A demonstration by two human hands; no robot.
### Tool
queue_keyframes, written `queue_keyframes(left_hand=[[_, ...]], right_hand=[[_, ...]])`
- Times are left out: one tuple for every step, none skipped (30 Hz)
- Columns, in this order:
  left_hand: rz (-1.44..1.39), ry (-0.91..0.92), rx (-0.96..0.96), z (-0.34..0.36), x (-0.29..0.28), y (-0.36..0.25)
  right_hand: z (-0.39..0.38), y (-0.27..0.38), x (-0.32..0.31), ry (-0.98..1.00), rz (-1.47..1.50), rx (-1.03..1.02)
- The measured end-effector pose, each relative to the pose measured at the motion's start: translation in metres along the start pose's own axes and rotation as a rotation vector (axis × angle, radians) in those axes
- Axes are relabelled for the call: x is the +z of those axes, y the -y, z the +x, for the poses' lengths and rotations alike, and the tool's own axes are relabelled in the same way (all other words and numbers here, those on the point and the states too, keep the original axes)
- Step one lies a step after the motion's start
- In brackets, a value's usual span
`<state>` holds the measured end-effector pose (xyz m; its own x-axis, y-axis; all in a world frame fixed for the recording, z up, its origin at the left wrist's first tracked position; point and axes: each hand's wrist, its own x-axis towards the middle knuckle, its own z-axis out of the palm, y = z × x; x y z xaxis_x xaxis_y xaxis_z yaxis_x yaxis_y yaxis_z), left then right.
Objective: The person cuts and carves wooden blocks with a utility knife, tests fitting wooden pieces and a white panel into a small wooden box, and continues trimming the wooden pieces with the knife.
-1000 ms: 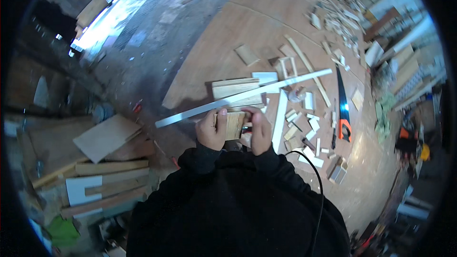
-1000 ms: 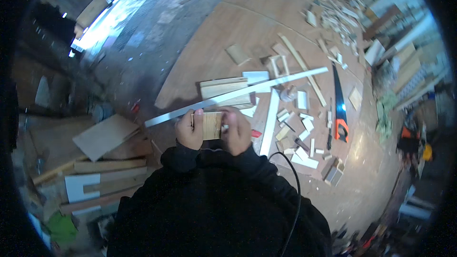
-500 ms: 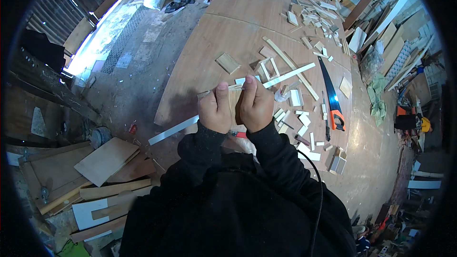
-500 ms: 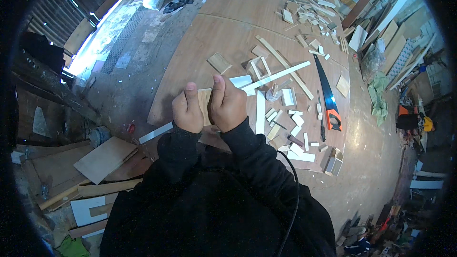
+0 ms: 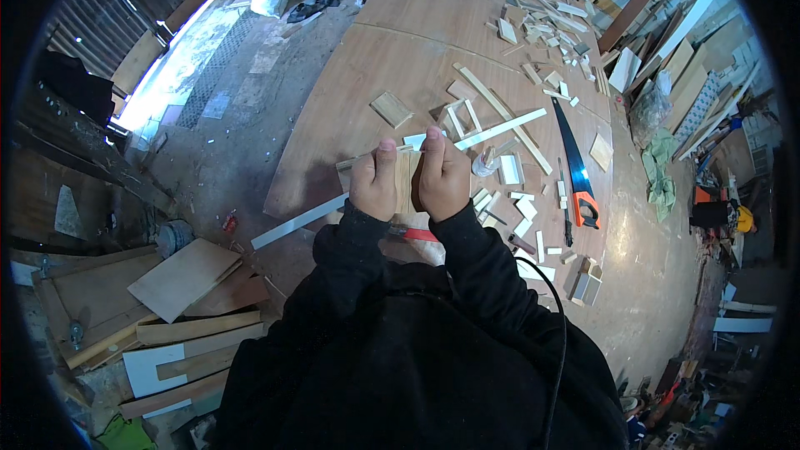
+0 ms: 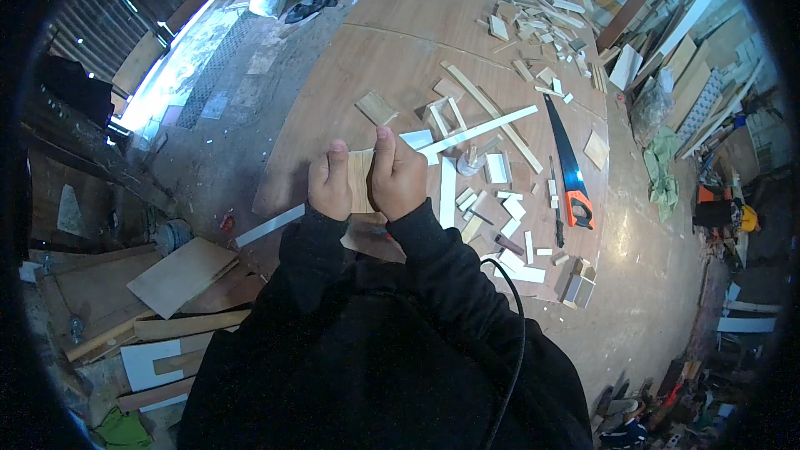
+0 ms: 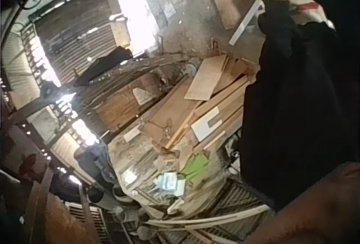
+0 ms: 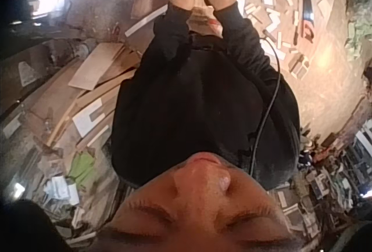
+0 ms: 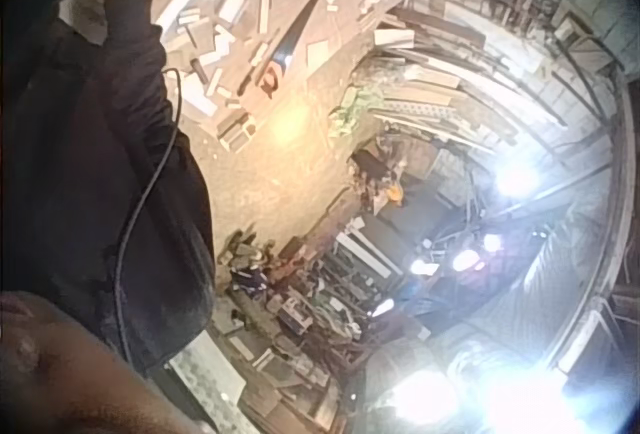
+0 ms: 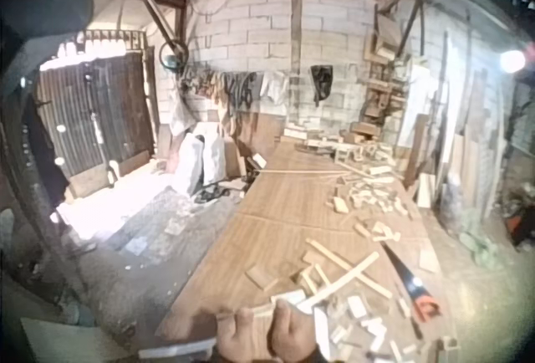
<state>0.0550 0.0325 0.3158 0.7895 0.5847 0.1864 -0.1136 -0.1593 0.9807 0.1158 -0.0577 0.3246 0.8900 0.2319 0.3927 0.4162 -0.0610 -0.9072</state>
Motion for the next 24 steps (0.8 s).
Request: queue_keyframes(left_hand=[[0.001, 0.000, -0.001, -0.001, 0.001, 0.006], [-0.008, 0.008, -0.028, -0.001, 0.001, 0.013], [-0.018, 0.015, -0.050, 0.000, 0.004, 0.014], [-0.017, 0.013, -0.047, 0.000, 0.007, 0.014], [0.092, -0.032, -0.009, -0.002, 0.012, 0.014], [0.203, -0.076, 0.026, -0.005, 0.016, 0.011], [0.205, -0.080, 0.025, -0.009, 0.020, 0.007], [0.210, -0.167, 0.048, -0.013, 0.025, 0.003], [0.215, -0.256, 0.071, -0.017, 0.029, -0.001], [0.218, -0.265, 0.068, -0.020, 0.032, 0.000], [0.250, -0.319, 0.064, -0.024, 0.034, 0.002], [0.282, -0.373, 0.059, -0.027, 0.035, 0.001], [0.287, -0.382, 0.053, -0.029, 0.037, 0.000], [0.303, -0.357, 0.034, -0.030, 0.038, -0.001], [0.321, -0.335, 0.014, -0.030, 0.039, -0.004], [0.329, -0.345, 0.009, -0.029, 0.038, -0.004], [0.284, -0.287, 0.019, -0.027, 0.036, -0.004], [0.239, -0.229, 0.027, -0.027, 0.036, -0.003], [0.186, -0.226, -0.023, -0.029, 0.037, -0.002], [0.193, -0.233, -0.029, -0.031, 0.039, 0.001], [0.139, -0.211, -0.046, -0.034, 0.042, 0.006], [0.086, -0.188, -0.062, -0.036, 0.044, 0.011], [0.093, -0.192, -0.066, -0.038, 0.048, 0.017], [0.063, -0.201, -0.054, -0.041, 0.051, 0.020]], right_hand=[[-0.002, -0.004, -0.001, 0.000, 0.001, 0.002], [-0.004, -0.007, -0.002, 0.003, -0.025, 0.000], [-0.003, -0.010, -0.003, 0.004, -0.050, -0.004], [-0.003, -0.013, -0.004, 0.004, -0.049, -0.007], [-0.005, -0.015, -0.006, -0.031, -0.052, -0.037], [-0.008, -0.016, -0.007, -0.065, -0.055, -0.063], [-0.009, -0.016, -0.011, -0.027, -0.038, -0.011], [-0.011, -0.017, -0.012, -0.022, -0.035, -0.011], [-0.013, -0.014, -0.014, -0.015, -0.103, -0.049], [-0.014, -0.012, -0.016, -0.006, -0.169, -0.087], [-0.014, -0.011, -0.018, 0.003, -0.165, -0.087], [-0.014, -0.010, -0.021, 0.034, -0.196, -0.098], [-0.015, -0.009, -0.023, 0.066, -0.226, -0.109], [-0.014, -0.008, -0.025, 0.076, -0.221, -0.107], [-0.012, -0.007, -0.026, 0.066, -0.219, -0.138], [-0.011, -0.007, -0.027, 0.056, -0.217, -0.168], [-0.011, -0.009, -0.030, 0.064, -0.179, -0.122], [-0.011, -0.011, -0.032, 0.075, -0.173, -0.119], [-0.012, -0.012, -0.034, 0.100, -0.128, -0.075], [-0.013, -0.015, -0.036, 0.124, -0.082, -0.029], [-0.013, -0.021, -0.039, 0.158, -0.068, -0.011], [-0.015, -0.026, -0.041, 0.163, -0.061, -0.006], [-0.017, -0.031, -0.043, 0.176, -0.033, 0.034], [-0.021, -0.034, -0.045, 0.190, -0.009, 0.077]])
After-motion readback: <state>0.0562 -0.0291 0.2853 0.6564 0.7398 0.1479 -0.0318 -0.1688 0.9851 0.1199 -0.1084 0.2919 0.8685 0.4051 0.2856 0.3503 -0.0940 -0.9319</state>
